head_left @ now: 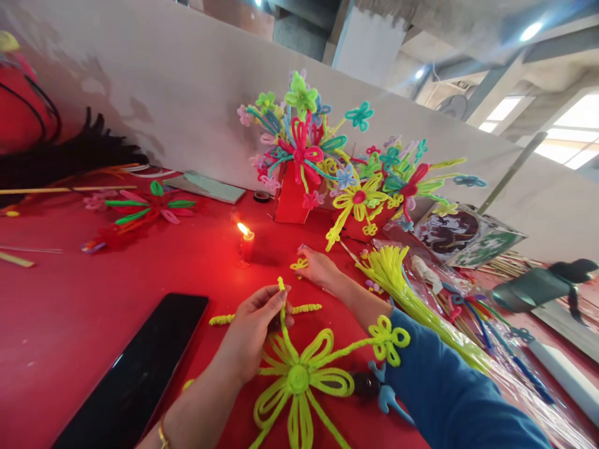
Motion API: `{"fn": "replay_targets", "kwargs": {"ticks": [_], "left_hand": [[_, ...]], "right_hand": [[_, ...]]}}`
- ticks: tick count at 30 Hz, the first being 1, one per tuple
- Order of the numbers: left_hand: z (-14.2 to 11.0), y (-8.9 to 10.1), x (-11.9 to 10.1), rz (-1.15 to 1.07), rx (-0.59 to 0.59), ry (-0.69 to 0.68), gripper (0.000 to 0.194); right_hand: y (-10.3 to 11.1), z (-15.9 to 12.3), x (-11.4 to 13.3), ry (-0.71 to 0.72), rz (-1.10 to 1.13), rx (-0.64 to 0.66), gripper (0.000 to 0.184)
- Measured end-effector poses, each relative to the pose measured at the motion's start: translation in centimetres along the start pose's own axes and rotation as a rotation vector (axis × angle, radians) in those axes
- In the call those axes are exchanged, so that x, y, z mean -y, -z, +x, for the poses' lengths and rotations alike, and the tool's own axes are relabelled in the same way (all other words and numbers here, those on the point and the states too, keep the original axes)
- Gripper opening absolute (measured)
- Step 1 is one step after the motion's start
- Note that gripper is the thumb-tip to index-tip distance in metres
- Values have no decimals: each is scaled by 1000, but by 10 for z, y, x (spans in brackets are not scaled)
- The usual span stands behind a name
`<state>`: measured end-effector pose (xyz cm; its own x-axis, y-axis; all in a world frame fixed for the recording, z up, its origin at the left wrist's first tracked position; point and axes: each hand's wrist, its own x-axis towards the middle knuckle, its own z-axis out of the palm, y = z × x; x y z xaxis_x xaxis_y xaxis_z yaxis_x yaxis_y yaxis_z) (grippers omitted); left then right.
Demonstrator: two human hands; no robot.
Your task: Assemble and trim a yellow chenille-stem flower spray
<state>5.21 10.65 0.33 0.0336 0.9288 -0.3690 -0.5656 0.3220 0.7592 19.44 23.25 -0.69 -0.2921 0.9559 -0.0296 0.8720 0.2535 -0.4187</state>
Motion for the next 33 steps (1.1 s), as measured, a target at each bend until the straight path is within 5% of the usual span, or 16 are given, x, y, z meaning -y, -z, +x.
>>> {"fn": "replay_targets", "kwargs": {"ticks": [6, 15, 23, 33], "left_hand": [[0, 0, 0, -1, 14, 5, 27], [0, -2, 0, 34, 51, -62, 25], [-4, -4, -1, 32, 77, -110, 23], [-8, -3, -2, 57, 163, -71, 16]], "right_hand": [[15, -17, 6, 54, 300, -1, 17], [49, -59, 27, 3, 931, 118, 29], [76, -75, 47, 26, 1043, 322, 30], [73, -73, 56, 36, 966, 267, 19]]}}
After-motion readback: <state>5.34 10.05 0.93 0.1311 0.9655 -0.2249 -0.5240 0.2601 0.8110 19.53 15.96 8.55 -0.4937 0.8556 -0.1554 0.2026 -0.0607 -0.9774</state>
